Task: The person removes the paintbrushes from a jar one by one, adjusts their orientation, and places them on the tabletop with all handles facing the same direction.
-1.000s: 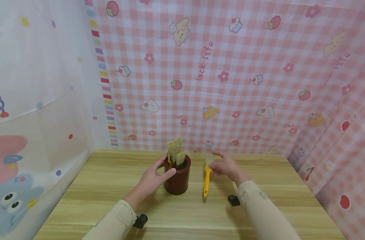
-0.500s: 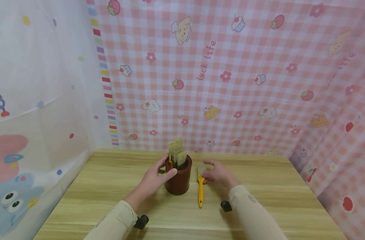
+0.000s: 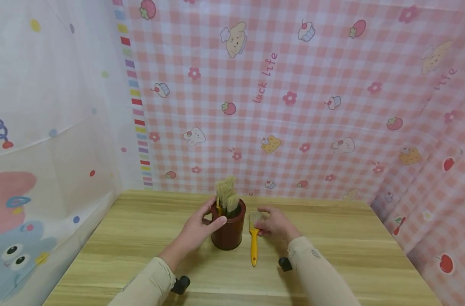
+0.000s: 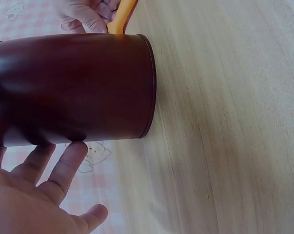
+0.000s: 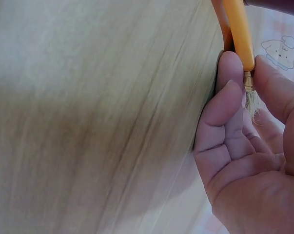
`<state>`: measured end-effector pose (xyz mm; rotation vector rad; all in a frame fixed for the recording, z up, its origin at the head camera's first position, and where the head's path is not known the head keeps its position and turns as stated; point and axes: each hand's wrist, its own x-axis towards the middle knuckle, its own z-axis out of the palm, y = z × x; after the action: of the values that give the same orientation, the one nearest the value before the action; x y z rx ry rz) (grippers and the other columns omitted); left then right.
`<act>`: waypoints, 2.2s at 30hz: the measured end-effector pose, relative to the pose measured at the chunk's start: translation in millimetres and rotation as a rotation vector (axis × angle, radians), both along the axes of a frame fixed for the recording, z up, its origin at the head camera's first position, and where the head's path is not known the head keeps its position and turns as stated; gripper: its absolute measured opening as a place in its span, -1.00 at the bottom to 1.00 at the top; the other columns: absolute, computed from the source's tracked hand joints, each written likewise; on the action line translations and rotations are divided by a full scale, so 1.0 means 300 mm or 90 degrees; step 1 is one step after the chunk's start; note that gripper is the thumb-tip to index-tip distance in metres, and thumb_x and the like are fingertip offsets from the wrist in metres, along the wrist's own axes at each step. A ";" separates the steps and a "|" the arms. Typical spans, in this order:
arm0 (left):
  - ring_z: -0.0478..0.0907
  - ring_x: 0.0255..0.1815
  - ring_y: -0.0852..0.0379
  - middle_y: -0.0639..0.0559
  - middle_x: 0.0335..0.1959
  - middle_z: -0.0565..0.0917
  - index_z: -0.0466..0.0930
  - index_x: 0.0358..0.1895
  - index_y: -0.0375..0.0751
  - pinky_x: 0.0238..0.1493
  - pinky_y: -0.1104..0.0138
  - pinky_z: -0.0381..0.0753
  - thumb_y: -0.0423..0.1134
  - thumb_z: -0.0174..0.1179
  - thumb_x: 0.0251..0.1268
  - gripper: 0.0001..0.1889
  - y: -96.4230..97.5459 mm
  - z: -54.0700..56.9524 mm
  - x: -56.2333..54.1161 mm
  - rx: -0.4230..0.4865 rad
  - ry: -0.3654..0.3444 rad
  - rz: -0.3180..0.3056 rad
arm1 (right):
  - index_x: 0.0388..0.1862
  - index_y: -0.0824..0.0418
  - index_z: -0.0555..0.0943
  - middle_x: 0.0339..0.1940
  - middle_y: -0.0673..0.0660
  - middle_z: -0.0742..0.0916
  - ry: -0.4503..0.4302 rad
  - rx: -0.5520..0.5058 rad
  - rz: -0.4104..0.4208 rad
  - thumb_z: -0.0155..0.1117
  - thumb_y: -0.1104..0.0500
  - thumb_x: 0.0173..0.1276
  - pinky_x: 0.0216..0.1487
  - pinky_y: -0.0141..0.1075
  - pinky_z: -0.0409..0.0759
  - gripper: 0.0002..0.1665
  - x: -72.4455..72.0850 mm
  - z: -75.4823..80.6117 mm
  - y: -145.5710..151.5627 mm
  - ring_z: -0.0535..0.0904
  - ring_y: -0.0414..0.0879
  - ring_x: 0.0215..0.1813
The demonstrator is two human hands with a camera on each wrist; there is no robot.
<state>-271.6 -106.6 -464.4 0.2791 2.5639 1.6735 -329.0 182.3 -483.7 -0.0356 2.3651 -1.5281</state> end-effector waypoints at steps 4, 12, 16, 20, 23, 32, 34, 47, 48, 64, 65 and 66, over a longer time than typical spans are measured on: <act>0.71 0.17 -0.02 -0.08 0.57 0.49 0.13 0.72 0.39 0.22 -0.01 0.71 0.29 0.34 0.43 -0.12 0.001 0.000 0.000 0.004 -0.003 0.004 | 0.65 0.28 0.36 -0.27 0.24 0.83 0.006 0.007 -0.001 0.39 0.33 0.50 -0.26 -0.21 0.79 -0.21 -0.006 -0.011 0.000 0.70 -0.10 -0.46; 0.71 0.14 0.00 -0.08 0.55 0.50 0.13 0.72 0.36 0.20 0.01 0.71 0.28 0.34 0.43 -0.12 0.003 -0.002 -0.002 0.009 -0.004 0.007 | 0.59 0.29 0.44 -0.33 0.19 0.84 0.039 0.065 -0.001 0.44 0.31 0.47 -0.32 -0.31 0.73 -0.25 -0.007 -0.021 -0.007 0.69 -0.13 -0.43; 0.71 0.13 0.00 -0.08 0.55 0.51 0.14 0.72 0.36 0.20 0.02 0.71 0.28 0.35 0.42 -0.12 0.004 0.001 -0.001 0.008 -0.004 0.009 | 0.59 0.27 0.46 -0.35 0.18 0.83 0.037 0.065 -0.009 0.45 0.33 0.45 -0.32 -0.31 0.73 -0.25 -0.010 -0.025 -0.008 0.69 -0.13 -0.43; 0.70 0.14 -0.02 -0.09 0.53 0.51 0.14 0.72 0.34 0.20 0.01 0.71 0.28 0.34 0.43 -0.12 0.004 0.002 0.001 0.010 -0.002 0.006 | 0.59 0.25 0.46 -0.35 0.16 0.82 0.033 0.064 -0.013 0.44 0.34 0.46 -0.31 -0.31 0.73 -0.25 -0.010 -0.026 -0.010 0.68 -0.13 -0.43; 0.70 0.14 -0.03 -0.09 0.52 0.53 0.14 0.72 0.33 0.20 0.01 0.71 0.27 0.35 0.43 -0.12 0.003 0.000 0.000 0.012 0.000 0.005 | 0.59 0.25 0.46 -0.35 0.17 0.82 0.034 0.064 -0.015 0.45 0.34 0.45 -0.31 -0.30 0.74 -0.25 -0.009 -0.026 -0.012 0.68 -0.13 -0.43; 0.70 0.15 -0.02 -0.08 0.54 0.51 0.15 0.72 0.35 0.21 0.02 0.71 0.28 0.34 0.42 -0.12 0.002 -0.001 -0.004 0.018 0.000 0.005 | 0.61 0.25 0.43 -0.34 0.17 0.82 0.041 0.072 -0.015 0.44 0.33 0.46 -0.30 -0.30 0.74 -0.23 -0.008 -0.027 -0.014 0.68 -0.13 -0.43; 0.69 0.16 -0.02 -0.08 0.55 0.50 0.15 0.72 0.35 0.22 0.00 0.70 0.30 0.34 0.42 -0.12 0.002 0.000 -0.003 0.016 -0.003 0.006 | 0.62 0.25 0.42 -0.35 0.16 0.82 0.042 0.073 -0.014 0.44 0.33 0.46 -0.31 -0.30 0.74 -0.22 -0.008 -0.028 -0.014 0.68 -0.13 -0.43; 0.70 0.14 -0.01 -0.07 0.56 0.50 0.15 0.72 0.35 0.21 0.02 0.71 0.29 0.34 0.42 -0.12 0.003 -0.001 -0.004 0.017 -0.006 0.008 | 0.64 0.22 0.40 -0.36 0.18 0.81 0.039 0.080 -0.017 0.45 0.31 0.46 -0.30 -0.29 0.75 -0.19 -0.013 -0.025 -0.012 0.68 -0.11 -0.43; 0.70 0.14 0.00 -0.07 0.56 0.50 0.15 0.72 0.36 0.21 0.03 0.71 0.29 0.34 0.42 -0.12 0.003 -0.002 -0.004 0.017 -0.006 0.009 | 0.64 0.22 0.40 -0.36 0.18 0.81 0.038 0.076 -0.016 0.45 0.31 0.46 -0.30 -0.29 0.75 -0.19 -0.013 -0.025 -0.011 0.68 -0.11 -0.43; 0.71 0.14 0.00 -0.07 0.55 0.51 0.14 0.72 0.35 0.21 0.02 0.71 0.29 0.34 0.42 -0.11 0.008 -0.004 -0.004 0.010 -0.003 0.014 | 0.69 0.24 0.30 -0.25 0.19 0.86 0.027 0.042 -0.005 0.36 0.23 0.57 -0.23 -0.22 0.78 -0.20 0.008 -0.007 0.010 0.74 -0.09 -0.36; 0.71 0.13 0.00 -0.07 0.54 0.51 0.15 0.72 0.35 0.20 0.02 0.71 0.29 0.35 0.42 -0.12 0.008 -0.005 -0.004 0.009 -0.003 0.015 | 0.70 0.23 0.30 -0.25 0.19 0.86 0.026 0.040 -0.005 0.36 0.23 0.57 -0.23 -0.22 0.78 -0.20 0.007 -0.009 0.010 0.75 -0.09 -0.35; 0.72 0.12 0.01 -0.07 0.54 0.52 0.15 0.71 0.35 0.20 0.03 0.72 0.28 0.35 0.42 -0.12 0.009 -0.006 -0.005 0.009 -0.003 0.016 | 0.70 0.23 0.30 -0.24 0.19 0.86 0.026 0.041 -0.003 0.36 0.22 0.57 -0.22 -0.21 0.79 -0.20 0.007 -0.010 0.012 0.75 -0.08 -0.35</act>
<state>-272.9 -104.0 -466.1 0.2450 2.5639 1.6995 -327.1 185.8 -486.6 -0.0472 2.4460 -1.4668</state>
